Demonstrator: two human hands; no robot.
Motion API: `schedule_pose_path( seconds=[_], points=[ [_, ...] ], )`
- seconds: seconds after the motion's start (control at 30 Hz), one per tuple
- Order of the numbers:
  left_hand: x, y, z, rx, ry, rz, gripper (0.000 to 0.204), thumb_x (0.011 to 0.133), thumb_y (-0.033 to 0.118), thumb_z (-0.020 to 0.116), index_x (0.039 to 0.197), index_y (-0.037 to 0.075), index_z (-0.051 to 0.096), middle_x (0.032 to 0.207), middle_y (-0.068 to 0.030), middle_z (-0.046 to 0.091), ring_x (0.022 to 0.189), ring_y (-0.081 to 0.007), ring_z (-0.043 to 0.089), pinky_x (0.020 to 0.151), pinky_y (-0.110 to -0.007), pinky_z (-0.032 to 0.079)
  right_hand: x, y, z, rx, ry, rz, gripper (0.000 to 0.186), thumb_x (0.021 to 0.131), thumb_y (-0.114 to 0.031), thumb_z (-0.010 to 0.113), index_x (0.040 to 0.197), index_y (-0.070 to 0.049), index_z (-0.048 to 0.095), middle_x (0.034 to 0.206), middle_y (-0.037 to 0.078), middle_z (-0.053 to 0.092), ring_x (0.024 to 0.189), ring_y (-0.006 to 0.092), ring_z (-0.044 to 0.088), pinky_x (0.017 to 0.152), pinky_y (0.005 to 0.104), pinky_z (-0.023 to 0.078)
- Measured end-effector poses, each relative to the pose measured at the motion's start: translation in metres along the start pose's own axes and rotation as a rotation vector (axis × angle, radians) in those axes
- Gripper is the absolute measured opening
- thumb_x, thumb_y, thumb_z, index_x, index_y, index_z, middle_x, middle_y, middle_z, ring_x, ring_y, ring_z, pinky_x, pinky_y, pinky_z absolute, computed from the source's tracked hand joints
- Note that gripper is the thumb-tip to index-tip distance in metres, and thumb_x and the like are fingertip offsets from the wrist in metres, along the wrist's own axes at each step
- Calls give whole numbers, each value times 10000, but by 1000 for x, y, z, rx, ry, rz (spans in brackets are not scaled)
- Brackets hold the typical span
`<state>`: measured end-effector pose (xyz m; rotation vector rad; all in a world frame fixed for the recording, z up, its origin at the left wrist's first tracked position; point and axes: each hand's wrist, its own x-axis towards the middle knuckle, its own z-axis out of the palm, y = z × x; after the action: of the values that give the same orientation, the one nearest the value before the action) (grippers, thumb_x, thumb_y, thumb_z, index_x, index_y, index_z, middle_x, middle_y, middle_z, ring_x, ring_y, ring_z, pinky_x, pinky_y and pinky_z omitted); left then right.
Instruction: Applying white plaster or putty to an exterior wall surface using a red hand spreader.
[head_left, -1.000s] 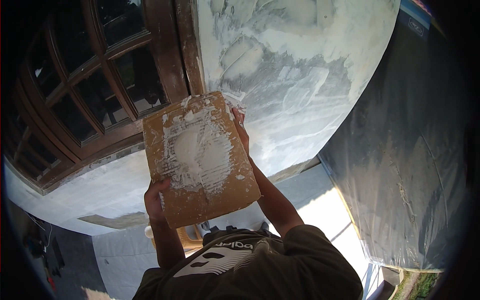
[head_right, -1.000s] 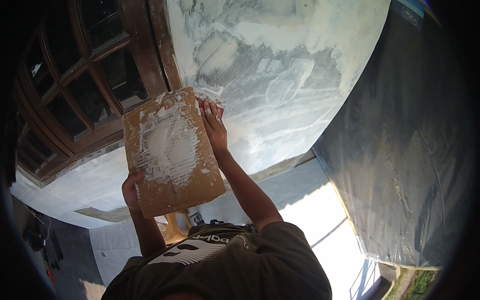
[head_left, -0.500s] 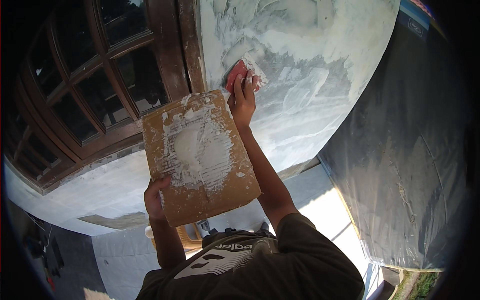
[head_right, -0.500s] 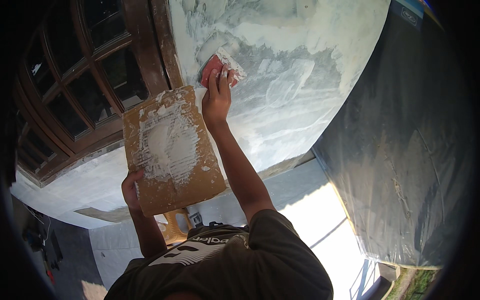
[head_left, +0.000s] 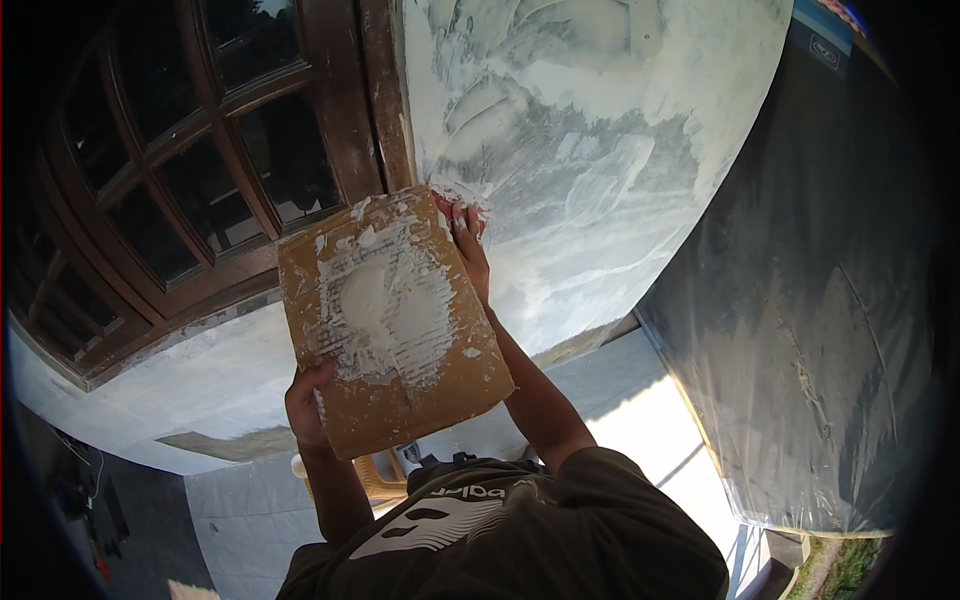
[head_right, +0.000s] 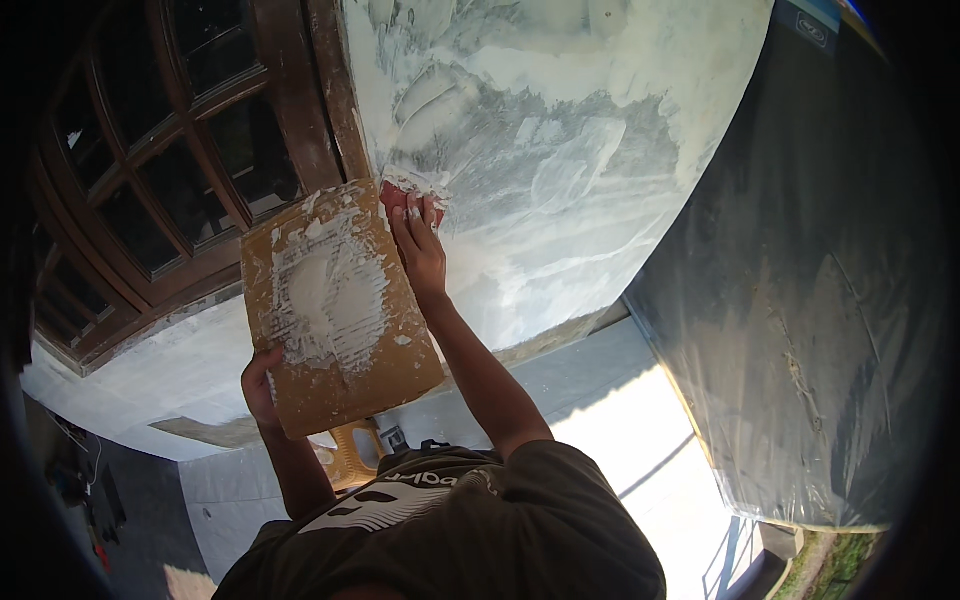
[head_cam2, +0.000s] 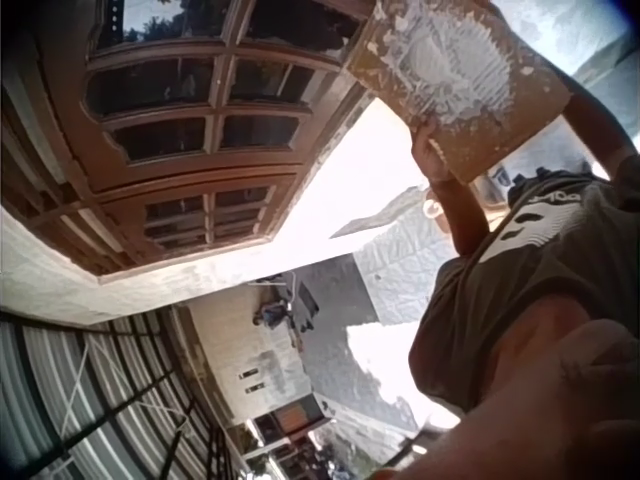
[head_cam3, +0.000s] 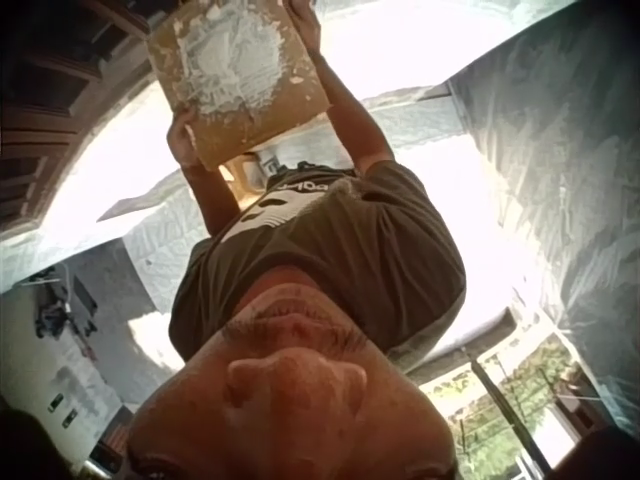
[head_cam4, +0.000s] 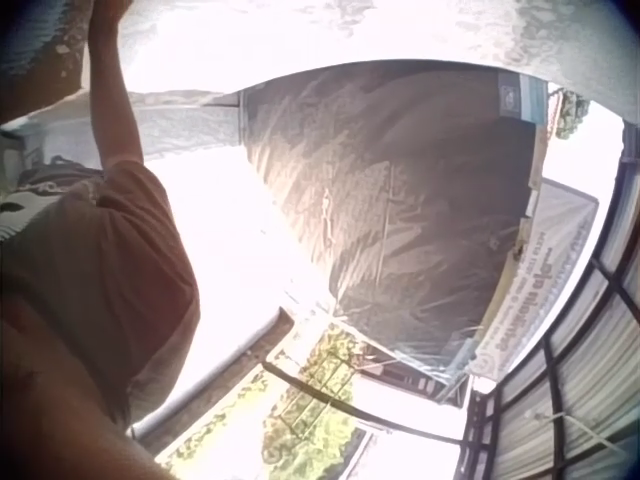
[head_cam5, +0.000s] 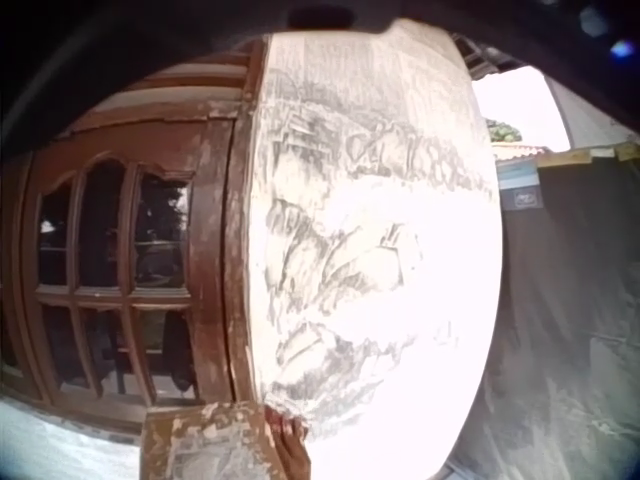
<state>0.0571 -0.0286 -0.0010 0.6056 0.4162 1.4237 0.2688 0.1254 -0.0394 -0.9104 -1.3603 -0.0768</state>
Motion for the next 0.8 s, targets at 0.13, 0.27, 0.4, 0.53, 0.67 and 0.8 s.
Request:
schedule_pose_path(
  seconds=[0.13,0.27,0.4,0.53,0.67,0.8],
  points=[
    [-1,1,2,7,13,24,465,803,85,487,1259,0,455,1172,-130,564,1065,-276,556,932,-393,433,4,-3,-47,-66,64,-146,510,765,151,481,1245,-18,510,1259,207,513,1234,417,406,1001,464,375],
    [3,1,0,9,9,10,472,803,89,487,1264,-2,449,1174,-132,562,1064,-278,554,932,-393,433,76,-17,-62,-214,293,-185,534,750,166,409,1259,27,487,1301,245,466,1254,393,399,1005,419,373],
    [3,-3,1,-1,-11,-5,480,801,89,484,1271,-2,441,1178,-134,559,1071,-278,551,936,-393,431,116,-9,-37,-306,287,-246,520,739,155,439,1241,31,493,1318,265,425,1250,445,363,1053,458,300],
    [-1,-6,-5,9,7,-7,484,801,91,484,1274,-2,437,1177,-134,559,1070,-280,551,936,-393,432,105,1,0,-321,264,-156,510,711,143,486,1206,24,521,1316,267,420,1269,466,312,1057,501,271],
    [-3,-5,-7,20,15,3,489,800,92,486,1277,-1,432,1173,-134,559,1067,-283,551,936,-396,432,85,2,13,-319,264,-190,494,710,140,501,1191,28,531,1321,264,417,1266,478,310,1049,525,271],
    [3,-4,-2,12,-4,3,487,794,86,488,1271,0,438,1170,-132,560,1065,-280,553,933,-393,433,61,18,25,-360,186,-244,465,753,59,568,1214,6,532,1363,251,381,1290,500,258,1048,535,263]
  ],
)
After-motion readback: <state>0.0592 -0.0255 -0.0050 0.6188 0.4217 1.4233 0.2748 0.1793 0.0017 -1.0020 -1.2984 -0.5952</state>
